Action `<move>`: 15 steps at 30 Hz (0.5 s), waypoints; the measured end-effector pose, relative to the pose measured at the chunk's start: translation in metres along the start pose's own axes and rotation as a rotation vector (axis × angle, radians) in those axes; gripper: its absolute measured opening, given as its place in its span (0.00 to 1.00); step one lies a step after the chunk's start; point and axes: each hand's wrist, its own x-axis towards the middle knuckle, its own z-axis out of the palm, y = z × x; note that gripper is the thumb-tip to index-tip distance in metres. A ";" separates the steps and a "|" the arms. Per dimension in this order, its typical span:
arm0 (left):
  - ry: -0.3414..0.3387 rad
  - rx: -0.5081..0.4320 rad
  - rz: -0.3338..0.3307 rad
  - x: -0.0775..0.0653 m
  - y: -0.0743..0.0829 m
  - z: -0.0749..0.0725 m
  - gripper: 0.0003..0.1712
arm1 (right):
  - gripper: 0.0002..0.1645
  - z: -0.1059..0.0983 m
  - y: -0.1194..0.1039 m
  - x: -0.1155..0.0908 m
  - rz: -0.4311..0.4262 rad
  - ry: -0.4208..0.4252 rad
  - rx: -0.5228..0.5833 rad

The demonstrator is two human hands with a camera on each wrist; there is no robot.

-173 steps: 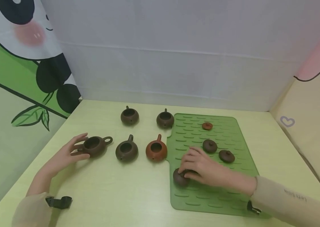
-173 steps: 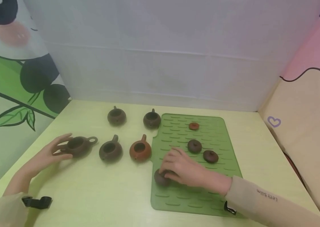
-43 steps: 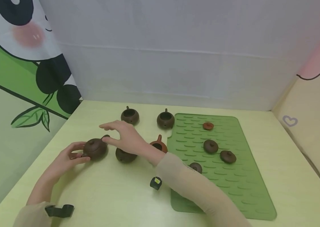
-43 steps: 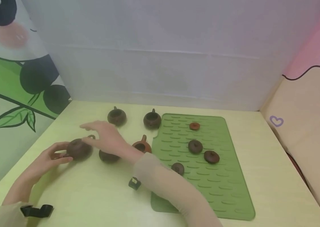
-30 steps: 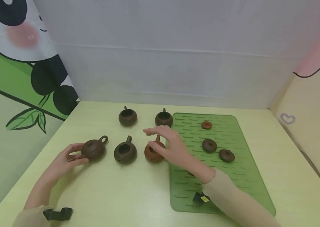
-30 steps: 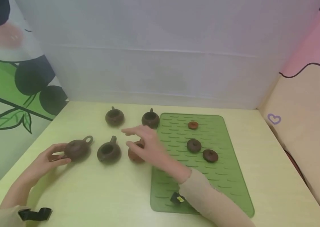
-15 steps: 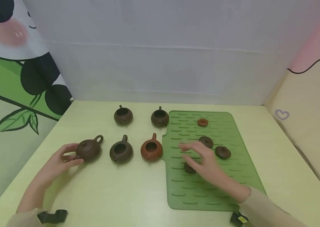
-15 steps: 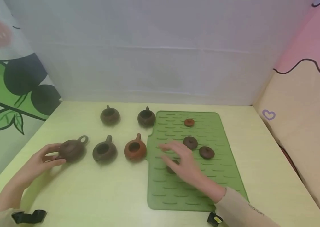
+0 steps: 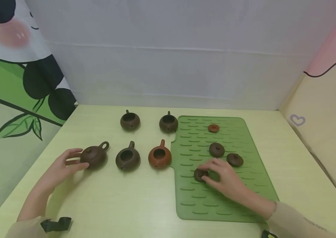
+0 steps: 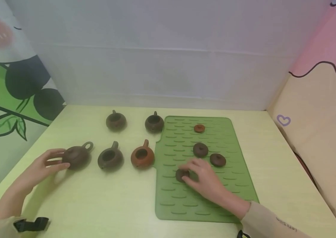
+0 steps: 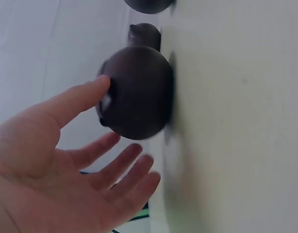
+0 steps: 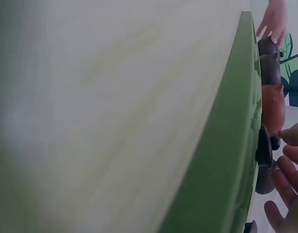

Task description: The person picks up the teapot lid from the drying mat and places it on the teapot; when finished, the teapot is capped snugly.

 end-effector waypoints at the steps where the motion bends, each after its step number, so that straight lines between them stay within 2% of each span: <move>1: 0.023 0.005 0.010 -0.001 0.004 0.000 0.46 | 0.18 0.001 0.001 0.000 -0.006 -0.004 -0.018; 6: 0.209 0.016 0.144 -0.007 0.031 0.001 0.41 | 0.14 0.003 0.002 0.000 -0.012 -0.004 -0.106; 9: 0.282 0.004 0.217 -0.011 0.048 0.006 0.38 | 0.13 0.002 0.000 0.001 0.009 -0.012 -0.140; 12: 0.294 -0.035 0.255 -0.015 0.064 0.013 0.37 | 0.13 0.001 -0.002 0.002 0.028 -0.033 -0.153; 15: 0.262 -0.072 0.276 -0.016 0.075 0.022 0.37 | 0.13 0.000 -0.004 0.003 0.040 -0.052 -0.158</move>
